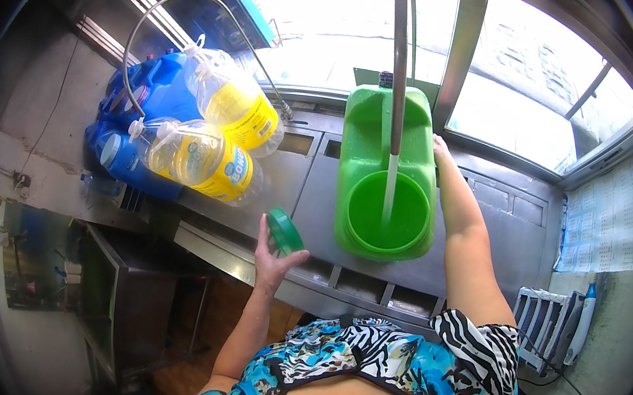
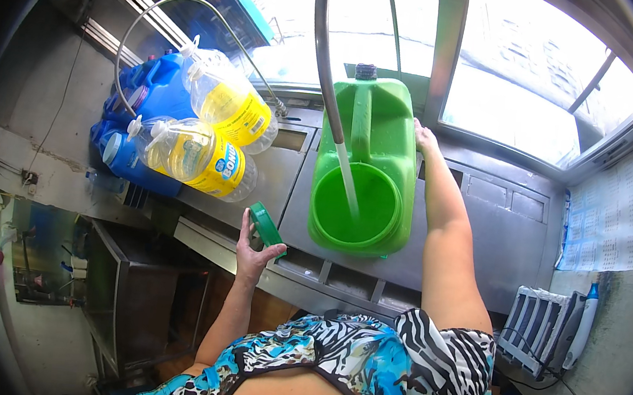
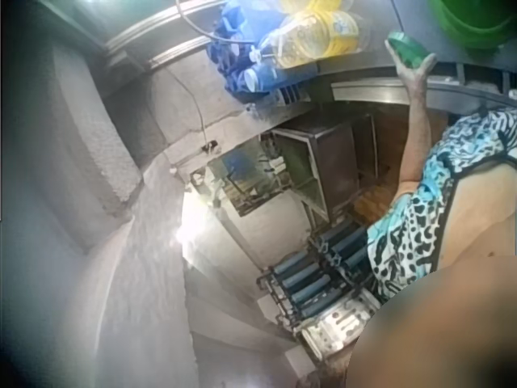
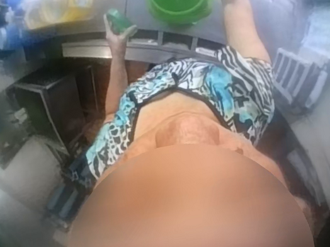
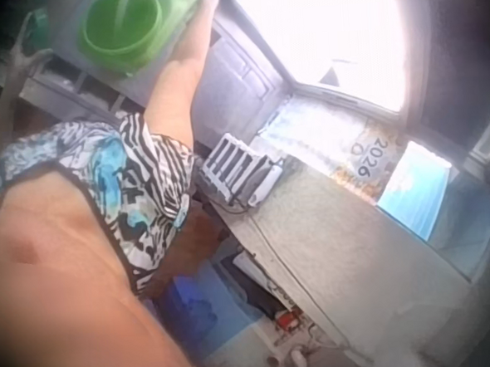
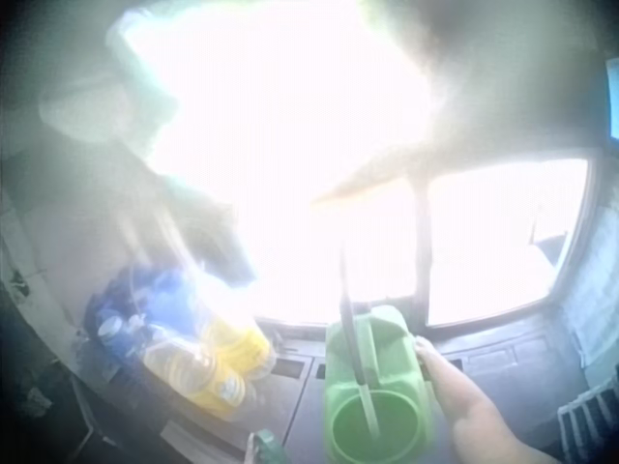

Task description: The person washes a small green container and a larger green jerrycan in a stainless steel sink. They scrub the items with a sponge, rinse them under running water, and place them on a nearby counter.

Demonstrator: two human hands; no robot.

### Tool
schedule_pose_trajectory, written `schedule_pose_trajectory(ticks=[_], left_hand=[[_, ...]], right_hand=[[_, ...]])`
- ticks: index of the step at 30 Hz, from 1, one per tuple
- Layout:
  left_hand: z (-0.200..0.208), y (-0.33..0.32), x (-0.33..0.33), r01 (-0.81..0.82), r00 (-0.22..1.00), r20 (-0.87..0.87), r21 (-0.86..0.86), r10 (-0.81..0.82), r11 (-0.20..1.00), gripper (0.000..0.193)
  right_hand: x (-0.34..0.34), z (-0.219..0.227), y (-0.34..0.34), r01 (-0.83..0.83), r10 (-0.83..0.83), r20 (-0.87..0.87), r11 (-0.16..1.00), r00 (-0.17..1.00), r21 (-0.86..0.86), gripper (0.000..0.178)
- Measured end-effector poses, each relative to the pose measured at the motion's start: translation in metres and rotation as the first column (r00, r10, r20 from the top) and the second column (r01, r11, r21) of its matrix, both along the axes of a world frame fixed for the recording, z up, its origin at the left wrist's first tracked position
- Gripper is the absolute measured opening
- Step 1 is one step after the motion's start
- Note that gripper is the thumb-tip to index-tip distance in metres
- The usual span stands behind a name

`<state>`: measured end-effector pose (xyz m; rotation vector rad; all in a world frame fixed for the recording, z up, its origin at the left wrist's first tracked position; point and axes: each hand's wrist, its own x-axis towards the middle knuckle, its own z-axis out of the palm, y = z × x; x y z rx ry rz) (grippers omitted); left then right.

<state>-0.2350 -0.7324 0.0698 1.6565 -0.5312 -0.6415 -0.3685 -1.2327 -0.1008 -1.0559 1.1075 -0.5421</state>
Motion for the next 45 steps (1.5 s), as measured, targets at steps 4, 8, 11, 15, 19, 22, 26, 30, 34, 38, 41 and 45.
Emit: schedule_pose_trajectory(ticks=[4, 8, 11, 15, 19, 22, 26, 30, 34, 38, 41, 45], left_hand=[[0.000, 0.000, 0.000, 0.008, 1.000, 0.013, 0.001, -0.008, 1.000, 0.121], [-0.003, 0.000, 0.000, 0.011, 1.000, 0.022, 0.010, -0.011, 1.000, 0.121], [-0.005, -0.001, 0.000, 0.022, 0.999, 0.041, -0.004, -0.022, 1.000, 0.122], [-0.007, -0.002, -0.001, 0.032, 0.998, 0.052, 0.007, -0.032, 0.999, 0.123], [-0.006, -0.002, -0.002, 0.032, 0.999, 0.044, 0.001, -0.032, 0.999, 0.124], [-0.005, -0.003, -0.002, 0.035, 0.998, 0.056, 0.003, -0.035, 0.999, 0.125], [-0.003, -0.004, -0.003, 0.033, 0.998, 0.054, -0.013, -0.032, 0.999, 0.126], [0.000, -0.005, -0.005, 0.032, 0.998, 0.059, -0.001, -0.032, 0.999, 0.126], [0.002, -0.006, -0.006, 0.036, 0.997, 0.066, -0.009, -0.036, 0.999, 0.125], [0.005, -0.009, -0.007, 0.047, 0.996, 0.081, -0.016, -0.045, 0.999, 0.125], [0.007, -0.010, -0.009, 0.048, 0.997, 0.068, -0.016, -0.047, 0.999, 0.125], [0.012, -0.013, -0.010, 0.054, 0.995, 0.087, -0.011, -0.052, 0.999, 0.124]], right_hand=[[-0.001, -0.001, 0.000, 0.000, 0.000, -0.003, 1.000, 1.000, -0.001, 0.085], [-0.002, -0.001, -0.001, 0.000, 0.000, -0.007, 1.000, 1.000, -0.001, 0.085], [-0.002, -0.001, -0.001, 0.001, -0.001, -0.009, 1.000, 1.000, 0.002, 0.085], [-0.002, -0.002, -0.001, -0.001, 0.001, -0.011, 1.000, 1.000, 0.001, 0.085], [-0.001, -0.002, -0.001, -0.005, 0.005, -0.013, 1.000, 1.000, 0.000, 0.085], [-0.001, -0.002, -0.002, -0.005, 0.005, -0.015, 1.000, 1.000, 0.001, 0.085], [-0.001, -0.002, -0.002, -0.003, 0.004, -0.016, 1.000, 1.000, 0.004, 0.085], [-0.001, -0.003, -0.002, -0.005, 0.005, -0.017, 1.000, 1.000, 0.001, 0.085], [0.000, -0.005, -0.003, -0.007, 0.007, -0.019, 1.000, 1.000, 0.000, 0.085], [0.000, -0.006, -0.005, -0.007, 0.007, -0.023, 1.000, 1.000, -0.004, 0.085], [0.000, -0.007, -0.007, -0.006, 0.006, -0.026, 1.000, 1.000, -0.008, 0.085], [0.000, -0.007, -0.010, -0.005, 0.005, -0.029, 1.000, 1.000, -0.011, 0.085]])
